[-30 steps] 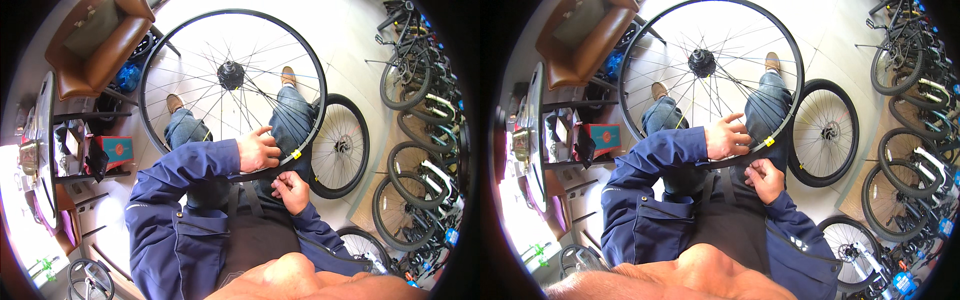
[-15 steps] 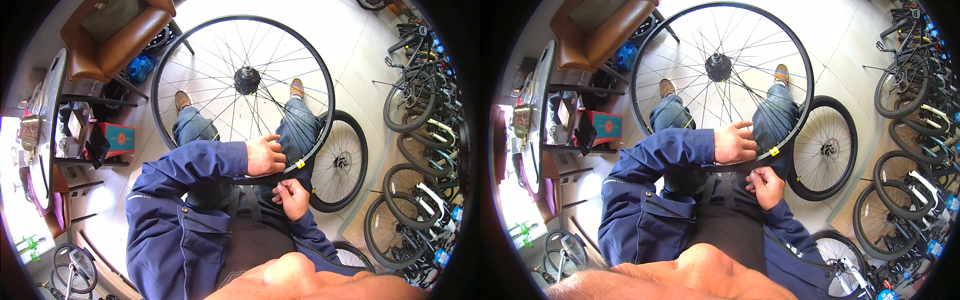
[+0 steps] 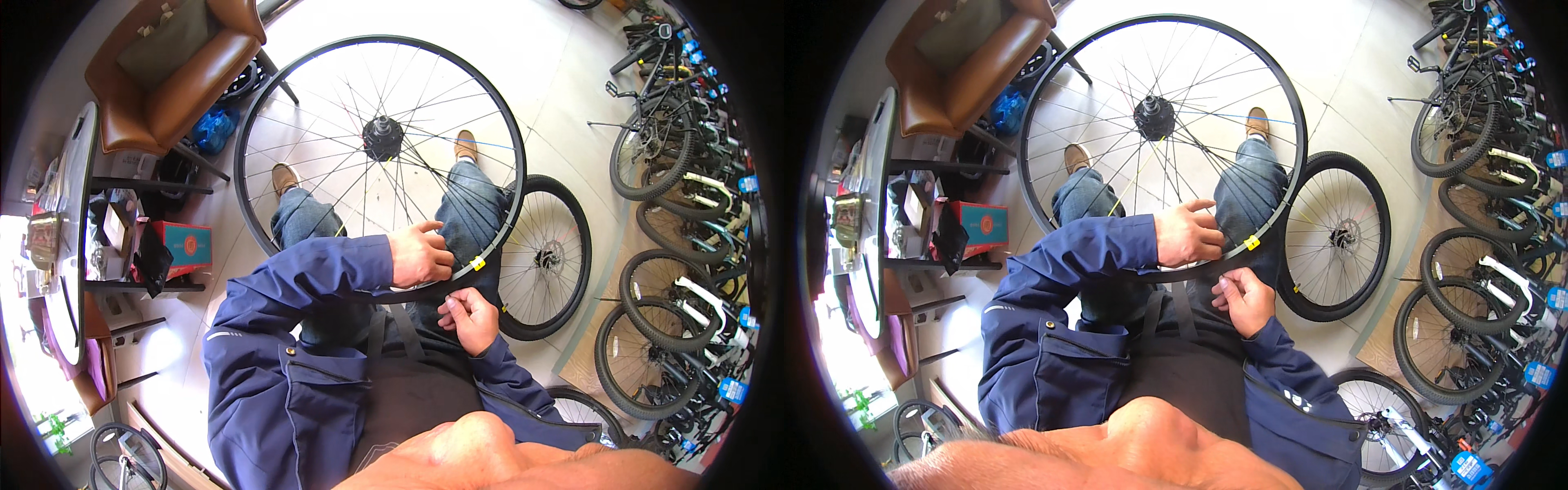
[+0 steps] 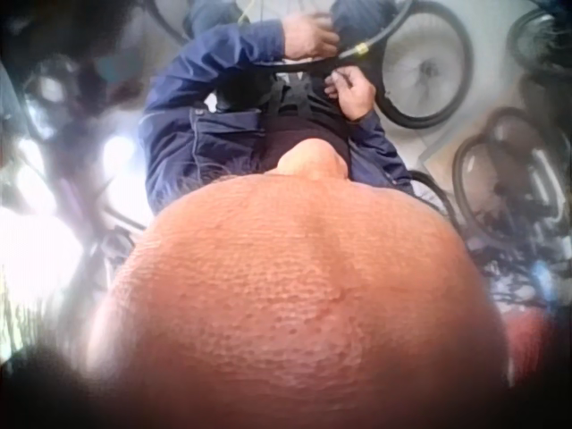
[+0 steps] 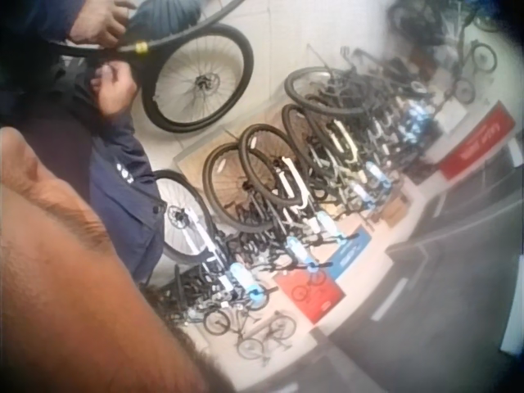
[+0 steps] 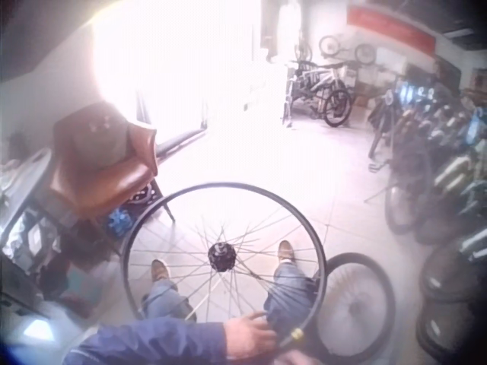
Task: The person sits on the floor and laces spokes into a bicycle wheel rim, threading each spoke through the rim and hub in sequence. They rotate the wheel as needed to reach different spoke holes and continue adding spokes around the circumference.
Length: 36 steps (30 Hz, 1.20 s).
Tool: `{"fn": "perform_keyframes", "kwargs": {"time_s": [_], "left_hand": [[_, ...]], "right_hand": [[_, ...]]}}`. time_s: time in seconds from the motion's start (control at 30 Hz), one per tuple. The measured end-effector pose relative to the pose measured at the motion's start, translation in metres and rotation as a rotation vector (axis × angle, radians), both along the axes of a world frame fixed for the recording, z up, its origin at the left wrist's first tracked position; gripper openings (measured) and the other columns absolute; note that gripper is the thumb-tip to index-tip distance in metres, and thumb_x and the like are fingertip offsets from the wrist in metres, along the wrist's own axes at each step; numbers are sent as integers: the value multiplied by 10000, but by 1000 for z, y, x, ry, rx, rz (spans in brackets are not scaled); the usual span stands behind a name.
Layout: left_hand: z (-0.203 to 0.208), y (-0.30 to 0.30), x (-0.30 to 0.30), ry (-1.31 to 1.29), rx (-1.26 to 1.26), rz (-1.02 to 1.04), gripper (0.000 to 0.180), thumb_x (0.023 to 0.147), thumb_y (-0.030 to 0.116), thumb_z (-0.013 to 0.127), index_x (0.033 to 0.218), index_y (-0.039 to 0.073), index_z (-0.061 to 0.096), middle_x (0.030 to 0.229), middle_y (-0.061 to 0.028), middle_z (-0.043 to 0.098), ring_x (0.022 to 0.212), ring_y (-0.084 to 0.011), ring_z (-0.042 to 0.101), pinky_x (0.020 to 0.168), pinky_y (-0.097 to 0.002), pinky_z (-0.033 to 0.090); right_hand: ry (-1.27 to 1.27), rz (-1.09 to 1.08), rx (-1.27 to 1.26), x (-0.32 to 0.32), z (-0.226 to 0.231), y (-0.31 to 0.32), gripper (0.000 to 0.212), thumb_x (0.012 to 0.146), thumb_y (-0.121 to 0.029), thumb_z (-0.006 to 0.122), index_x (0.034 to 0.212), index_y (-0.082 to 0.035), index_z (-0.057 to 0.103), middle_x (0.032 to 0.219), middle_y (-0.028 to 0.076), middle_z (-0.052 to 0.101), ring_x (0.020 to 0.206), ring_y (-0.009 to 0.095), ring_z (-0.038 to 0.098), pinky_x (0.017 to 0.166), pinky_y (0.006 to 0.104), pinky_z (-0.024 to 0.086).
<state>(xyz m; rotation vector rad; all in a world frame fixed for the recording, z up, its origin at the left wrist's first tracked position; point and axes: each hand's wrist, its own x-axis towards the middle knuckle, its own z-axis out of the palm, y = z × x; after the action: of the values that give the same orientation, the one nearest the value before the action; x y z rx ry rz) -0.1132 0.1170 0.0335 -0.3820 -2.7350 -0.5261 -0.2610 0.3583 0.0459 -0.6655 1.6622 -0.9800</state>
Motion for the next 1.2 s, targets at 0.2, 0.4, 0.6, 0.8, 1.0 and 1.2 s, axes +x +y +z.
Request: {"fn": "perform_keyframes", "kwargs": {"time_s": [0.2, 0.4, 0.6, 0.8, 1.0, 1.2], "left_hand": [[-2, 0, -1, -27, -22, 10, 164, 935, 266, 734, 1078, 190, 753, 1110, 37, 719, 1095, -203, 720, 1232, -623, 474], [1, 0, 0, -42, -64, 19, 165, 924, 257, 740, 1072, 187, 749, 1137, 37, 730, 1106, -203, 723, 1220, -619, 482], [-1, 2, -2, 59, 15, 23, 155, 922, 293, 737, 1036, 188, 728, 1054, 31, 697, 1074, -210, 719, 1214, -600, 489], [-1, 3, 0, -13, 18, 33, 217, 917, 257, 740, 1118, 175, 741, 1153, 31, 734, 1138, -213, 718, 1234, -624, 464], [0, 0, 0, -17, -11, -2, 210, 916, 268, 750, 1098, 162, 743, 1134, 21, 733, 1134, -220, 719, 1240, -630, 457], [-3, 3, 1, 33, 48, 41, 201, 905, 265, 739, 1084, 173, 736, 1091, 29, 718, 1121, -215, 718, 1248, -614, 458]], "right_hand": [[-26, 6, -4, -1, 2, -1, 212, 1166, -156, 662, 1187, 54, 685, 987, 134, 819, 785, 177, 798, 694, 324, 655], [-9, -5, 5, 0, 1, -2, 215, 1169, -152, 653, 1200, 57, 690, 987, 136, 819, 790, 183, 800, 691, 319, 647], [-20, 19, 25, -2, 2, -4, 206, 1153, -145, 678, 1216, 52, 685, 997, 140, 823, 791, 185, 803, 700, 325, 651], [18, 17, 16, 1, 0, -3, 227, 1182, -165, 630, 1231, 47, 695, 991, 135, 824, 780, 175, 799, 693, 316, 642], [-23, 27, 31, -1, -1, -4, 230, 1156, -170, 683, 1234, 47, 685, 999, 135, 823, 781, 171, 798, 680, 310, 641], [7, 11, 1, 2, 0, -4, 230, 1170, -177, 660, 1224, 46, 684, 970, 129, 821, 764, 169, 795, 669, 312, 637]]}}
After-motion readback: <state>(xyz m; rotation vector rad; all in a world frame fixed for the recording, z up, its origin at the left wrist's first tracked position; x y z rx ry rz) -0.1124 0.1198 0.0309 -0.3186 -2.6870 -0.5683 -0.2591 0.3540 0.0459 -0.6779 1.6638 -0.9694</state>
